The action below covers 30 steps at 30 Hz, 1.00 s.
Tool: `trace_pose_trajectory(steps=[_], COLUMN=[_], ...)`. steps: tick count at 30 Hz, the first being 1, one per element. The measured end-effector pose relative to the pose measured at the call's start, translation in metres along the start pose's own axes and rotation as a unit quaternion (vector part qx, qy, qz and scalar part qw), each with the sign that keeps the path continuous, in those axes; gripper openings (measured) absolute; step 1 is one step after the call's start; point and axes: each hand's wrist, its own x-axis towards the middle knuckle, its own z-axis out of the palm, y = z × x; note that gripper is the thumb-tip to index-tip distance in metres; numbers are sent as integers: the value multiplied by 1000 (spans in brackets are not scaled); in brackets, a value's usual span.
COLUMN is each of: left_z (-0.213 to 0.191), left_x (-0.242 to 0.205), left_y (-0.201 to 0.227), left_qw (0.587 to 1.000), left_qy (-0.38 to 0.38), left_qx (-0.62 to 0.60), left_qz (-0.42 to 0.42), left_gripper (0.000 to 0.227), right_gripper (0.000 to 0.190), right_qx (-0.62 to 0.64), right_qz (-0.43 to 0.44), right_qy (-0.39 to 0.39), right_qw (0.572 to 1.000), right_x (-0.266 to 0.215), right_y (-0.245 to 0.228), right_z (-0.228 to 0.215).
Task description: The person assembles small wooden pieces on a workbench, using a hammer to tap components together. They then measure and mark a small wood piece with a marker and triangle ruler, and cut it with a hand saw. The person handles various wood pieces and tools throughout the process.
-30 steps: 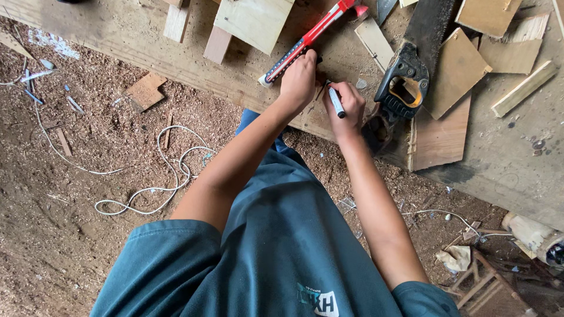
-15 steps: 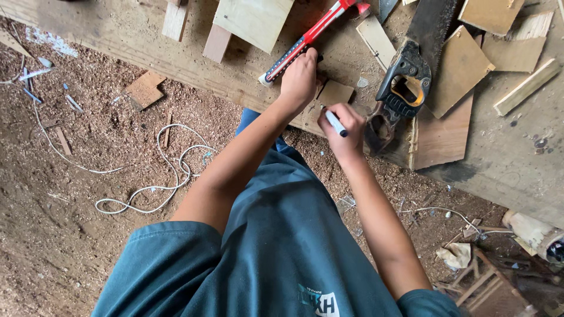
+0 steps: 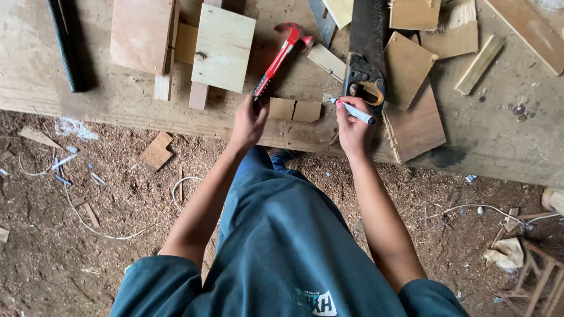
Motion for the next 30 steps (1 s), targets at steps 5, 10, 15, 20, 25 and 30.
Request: trace_pose_trajectory(steps=[5,10,15,20,25,30], left_z=[-23,8,27,30,27,15], left_x=[-22,-26,-38,-41,-40,-46], left_y=[-14,5,47,77,90,93], left_qw=[995,986,984,972,955,948], left_qy=[-12,-28,-126,-138,-168,-141], left_qx=[-95,-18,-78,-55,-57,-22], left_qz=[-33,164,97,183,236,284], left_gripper=[26,13,18,16,19,20], right_gripper=[12,12,11,11,12,13], right_qx=[66,127,160,45,-38,41], right_qz=[38,16,-10,-62,-111,-80], right_qy=[5,-38,-103,-107,-110,-152], right_qw=[997,991,982,991,987,984], right_x=[-5,-18,-37,-46,-47,-49], right_y=[20,20,-10,-45,-59,-49], right_z=[-17,-17,-13,-14,-11,-9])
